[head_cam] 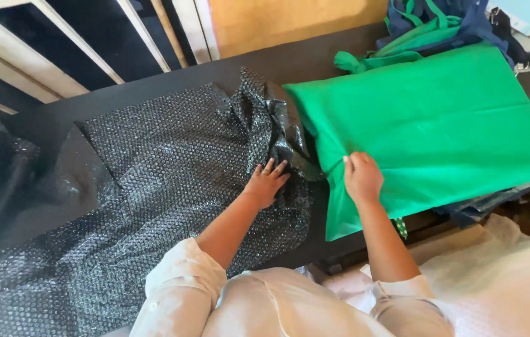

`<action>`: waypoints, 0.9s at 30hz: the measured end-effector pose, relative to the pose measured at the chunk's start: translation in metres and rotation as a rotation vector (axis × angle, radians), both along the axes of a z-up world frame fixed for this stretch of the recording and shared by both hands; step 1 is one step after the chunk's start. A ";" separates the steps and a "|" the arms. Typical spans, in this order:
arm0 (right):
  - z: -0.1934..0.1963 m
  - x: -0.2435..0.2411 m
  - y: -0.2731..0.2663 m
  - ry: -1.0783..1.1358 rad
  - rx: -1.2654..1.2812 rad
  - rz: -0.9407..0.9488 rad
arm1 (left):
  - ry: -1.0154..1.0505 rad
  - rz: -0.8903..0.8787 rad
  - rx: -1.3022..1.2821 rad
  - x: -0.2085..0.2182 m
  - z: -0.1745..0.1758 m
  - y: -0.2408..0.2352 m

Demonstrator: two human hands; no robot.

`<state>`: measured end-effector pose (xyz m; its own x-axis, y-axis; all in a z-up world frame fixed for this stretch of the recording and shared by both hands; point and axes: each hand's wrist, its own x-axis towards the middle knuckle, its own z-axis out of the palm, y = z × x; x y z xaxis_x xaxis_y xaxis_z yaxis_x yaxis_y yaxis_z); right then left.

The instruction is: The person places a green tote bag on a sheet of black bubble wrap, folds the bubble wrap around the bag, and secures it with clear tape. The person smooths the bubble wrap and applies tape to seal the package.

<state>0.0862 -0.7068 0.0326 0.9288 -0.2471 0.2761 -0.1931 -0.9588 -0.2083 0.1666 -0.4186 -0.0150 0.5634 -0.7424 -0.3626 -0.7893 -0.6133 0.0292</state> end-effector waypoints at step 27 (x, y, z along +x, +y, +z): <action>0.030 0.041 0.084 -0.172 0.414 0.464 | 0.388 0.688 -0.337 -0.036 0.025 0.152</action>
